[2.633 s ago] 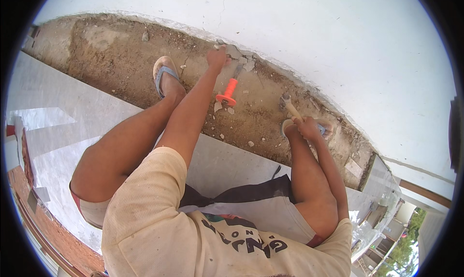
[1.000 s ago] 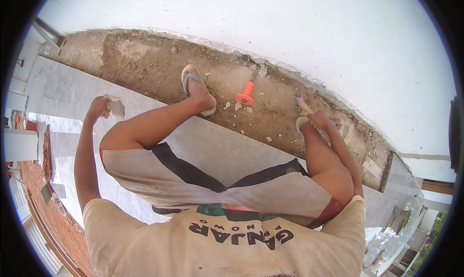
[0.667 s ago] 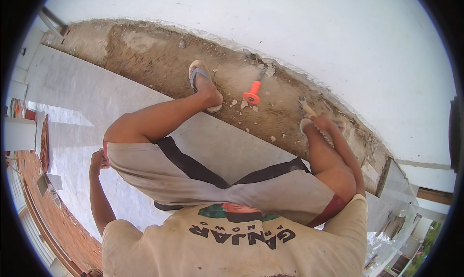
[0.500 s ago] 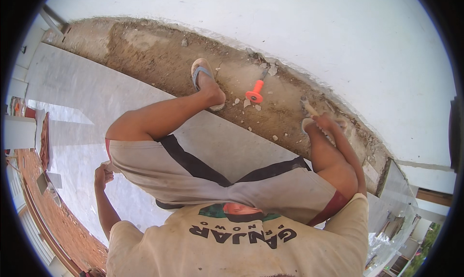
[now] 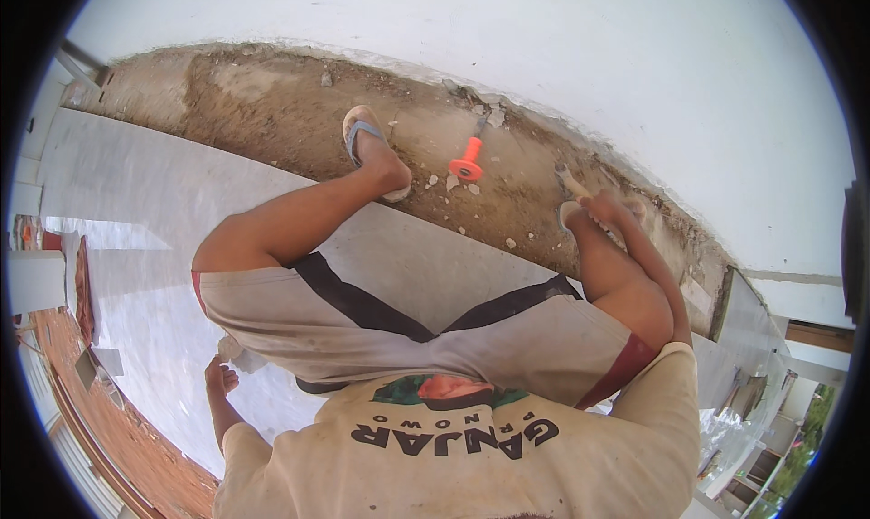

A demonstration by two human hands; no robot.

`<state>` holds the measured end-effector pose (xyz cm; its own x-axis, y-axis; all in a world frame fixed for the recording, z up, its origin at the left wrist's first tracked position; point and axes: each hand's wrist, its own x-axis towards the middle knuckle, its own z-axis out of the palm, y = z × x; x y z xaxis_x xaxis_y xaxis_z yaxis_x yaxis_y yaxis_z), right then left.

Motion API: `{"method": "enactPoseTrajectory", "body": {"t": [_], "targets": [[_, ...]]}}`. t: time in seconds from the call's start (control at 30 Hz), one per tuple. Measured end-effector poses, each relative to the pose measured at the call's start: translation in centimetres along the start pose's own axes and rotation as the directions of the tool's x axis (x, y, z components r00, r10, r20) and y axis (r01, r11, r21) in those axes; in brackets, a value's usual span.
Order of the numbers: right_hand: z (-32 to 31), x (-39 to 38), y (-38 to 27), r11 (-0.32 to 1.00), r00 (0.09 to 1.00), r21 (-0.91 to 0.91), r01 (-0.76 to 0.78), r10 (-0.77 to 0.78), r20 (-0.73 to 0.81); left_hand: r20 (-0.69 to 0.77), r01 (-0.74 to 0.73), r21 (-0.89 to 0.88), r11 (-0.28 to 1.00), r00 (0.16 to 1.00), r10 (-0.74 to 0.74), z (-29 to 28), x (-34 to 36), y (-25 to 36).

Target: The person uses a manual tile cutter to score and snap a large ceramic tile. After cutting, the person moves to a tiled floor area, measures a gap between the wall and existing tiles using a tape measure, and then uses a hammer and a chisel to chip away at the concrete floor edge to create space for the new tile.

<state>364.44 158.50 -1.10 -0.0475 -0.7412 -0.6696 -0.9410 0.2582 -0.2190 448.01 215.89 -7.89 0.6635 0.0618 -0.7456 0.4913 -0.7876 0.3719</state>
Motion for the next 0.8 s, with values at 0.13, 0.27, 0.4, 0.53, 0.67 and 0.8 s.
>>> {"method": "enactPoseTrajectory", "body": {"t": [0.13,0.27,0.4,0.53,0.67,0.8], "targets": [[0.3,0.4,1.1,0.999,0.998,0.029,0.016,-0.014,-0.058,-0.168,-0.128,0.275,0.953,0.969,0.178,-0.6,-0.4,1.4],[0.4,-0.5,3.5,0.986,0.948,-0.165,0.018,-0.069,-0.311,-0.199,-0.202,0.418,0.886,0.931,0.307,2.4,-1.5,6.2],[0.2,-2.7,1.9,0.974,0.942,-0.215,-0.076,0.0,-0.337,-0.157,-0.392,0.387,0.834,0.864,0.479,4.0,-3.1,11.3],[-1.5,-4.6,2.4,0.961,0.921,-0.198,-0.194,0.109,-0.375,0.007,-0.625,0.413,0.662,0.73,0.684,10.4,-7.2,16.5],[-1.4,-3.8,5.1,0.969,0.829,-0.108,-0.222,0.13,-0.544,0.124,-0.742,0.476,0.473,0.588,0.799,13.2,-10.0,20.4],[-2.6,-3.6,6.5,0.948,0.798,-0.139,-0.285,0.155,-0.582,0.226,-0.788,0.542,0.292,0.471,0.853,13.9,-12.2,22.6]]}}
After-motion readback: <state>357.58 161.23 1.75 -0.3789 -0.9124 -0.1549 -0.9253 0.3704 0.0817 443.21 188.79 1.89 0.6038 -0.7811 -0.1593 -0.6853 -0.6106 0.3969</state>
